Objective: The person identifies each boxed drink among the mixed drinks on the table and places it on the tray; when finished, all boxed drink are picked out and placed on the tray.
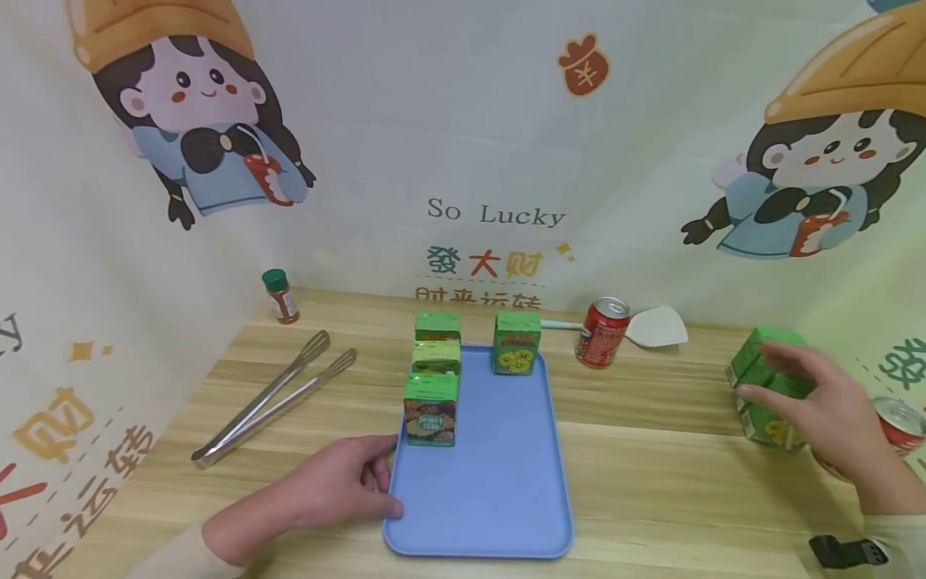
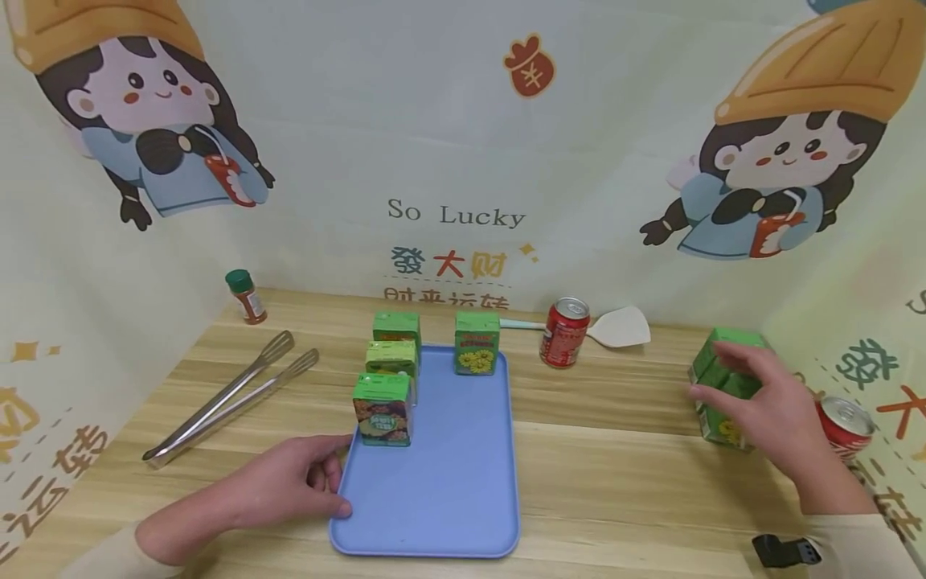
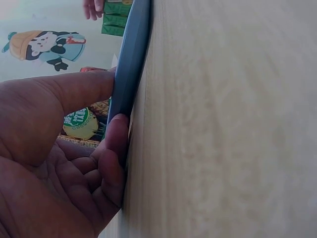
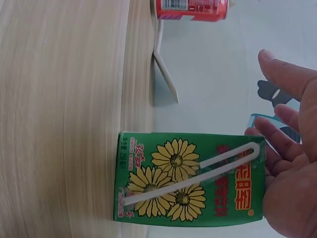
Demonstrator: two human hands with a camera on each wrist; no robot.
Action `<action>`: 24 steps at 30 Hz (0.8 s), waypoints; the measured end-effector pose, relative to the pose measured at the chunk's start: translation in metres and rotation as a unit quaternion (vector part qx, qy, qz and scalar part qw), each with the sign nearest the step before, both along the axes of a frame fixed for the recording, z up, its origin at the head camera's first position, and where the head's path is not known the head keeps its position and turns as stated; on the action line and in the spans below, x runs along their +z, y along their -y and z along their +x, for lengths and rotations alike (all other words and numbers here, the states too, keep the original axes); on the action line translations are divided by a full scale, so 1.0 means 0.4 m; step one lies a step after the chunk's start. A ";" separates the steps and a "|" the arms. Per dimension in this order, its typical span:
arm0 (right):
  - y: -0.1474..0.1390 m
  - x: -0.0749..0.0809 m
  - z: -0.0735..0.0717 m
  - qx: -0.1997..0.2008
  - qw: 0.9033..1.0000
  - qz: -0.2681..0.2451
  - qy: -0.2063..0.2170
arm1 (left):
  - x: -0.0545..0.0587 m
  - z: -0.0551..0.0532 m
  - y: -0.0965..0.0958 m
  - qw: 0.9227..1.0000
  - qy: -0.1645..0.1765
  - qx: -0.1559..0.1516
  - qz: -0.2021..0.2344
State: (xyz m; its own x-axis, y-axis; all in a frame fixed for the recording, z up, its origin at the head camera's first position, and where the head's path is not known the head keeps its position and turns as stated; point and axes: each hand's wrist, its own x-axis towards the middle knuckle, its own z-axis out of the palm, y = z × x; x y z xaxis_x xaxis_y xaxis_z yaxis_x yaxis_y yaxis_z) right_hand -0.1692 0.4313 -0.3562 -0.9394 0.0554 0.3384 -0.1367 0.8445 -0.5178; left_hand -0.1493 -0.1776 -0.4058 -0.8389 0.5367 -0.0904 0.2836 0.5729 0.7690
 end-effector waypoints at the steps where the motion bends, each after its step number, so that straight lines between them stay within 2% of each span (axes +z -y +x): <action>1: -0.003 -0.003 -0.001 -0.001 1.000 0.001 -0.003 | 0.000 -0.001 0.000 1.000 0.000 0.001 -0.003; 15: -0.026 0.008 0.000 -0.022 0.999 0.027 0.011 | 0.001 0.000 -0.002 1.000 0.000 0.002 -0.003; 24: -0.041 0.013 0.007 0.000 0.998 0.053 0.020 | 0.002 0.001 0.000 1.000 0.004 0.002 -0.004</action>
